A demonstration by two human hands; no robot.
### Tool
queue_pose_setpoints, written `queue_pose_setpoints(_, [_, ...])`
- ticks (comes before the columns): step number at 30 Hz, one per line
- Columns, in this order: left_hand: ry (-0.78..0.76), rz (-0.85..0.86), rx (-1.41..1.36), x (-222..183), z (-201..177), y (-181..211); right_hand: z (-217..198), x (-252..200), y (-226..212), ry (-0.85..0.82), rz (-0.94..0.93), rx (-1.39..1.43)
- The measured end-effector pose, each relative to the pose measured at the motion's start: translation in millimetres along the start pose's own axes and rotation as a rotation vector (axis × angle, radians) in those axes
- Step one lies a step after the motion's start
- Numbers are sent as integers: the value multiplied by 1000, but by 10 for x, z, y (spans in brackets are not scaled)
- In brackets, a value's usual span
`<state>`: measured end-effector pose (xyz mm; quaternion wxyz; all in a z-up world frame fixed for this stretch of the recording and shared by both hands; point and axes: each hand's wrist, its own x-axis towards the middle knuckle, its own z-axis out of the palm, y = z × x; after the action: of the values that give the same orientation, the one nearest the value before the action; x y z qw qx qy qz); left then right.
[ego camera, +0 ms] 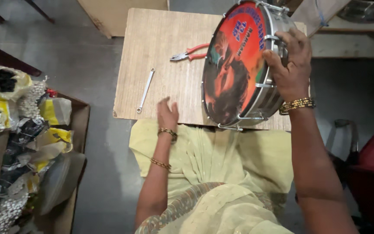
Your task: The person assembles a drum by inserting screws into the metal rim and tightening them using a wrench.
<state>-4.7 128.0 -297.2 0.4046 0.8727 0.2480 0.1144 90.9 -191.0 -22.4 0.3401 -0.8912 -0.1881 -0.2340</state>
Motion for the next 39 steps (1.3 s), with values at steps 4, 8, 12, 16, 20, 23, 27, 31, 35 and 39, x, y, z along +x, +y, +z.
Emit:
queue_pose_setpoints(4, [141, -74, 535, 379, -299, -292, 9, -14, -54, -35, 2, -16])
queue_pose_setpoints(8, [114, -218, 748, 497, -489, -328, 41, 1, -135, -48, 8, -45])
queue_pose_setpoints(12, [-56, -308, 712, 433, -588, -174, 62, 25, -251, -68, 45, -57])
queue_pose_setpoints(16, [-40, -238, 682, 358, -606, -198, 207, 44, -368, -61, 5, -49])
queue_pose_setpoints(20, [-23, -167, 603, 330, -572, -277, 368, 0, -592, -27, -47, -139])
queue_pose_setpoints(23, [31, 16, 367, 248, -587, -178, 503, -107, -901, -47, 21, -186])
queue_pose_setpoints(27, [79, 204, -198, -52, -723, 518, 459, -217, -1089, -33, 55, -253])
queue_pose_setpoints(31, [-13, 406, -472, -399, -1173, 1653, 398, -226, -1076, 12, 87, -214])
queue_pose_setpoints(35, [-2, 774, -338, -497, -1361, 2637, 361, -298, -989, 106, 81, 51])
queue_pose_setpoints(39, [43, 858, 66, -430, -1113, 3098, 352, -494, -433, 139, 236, 686])
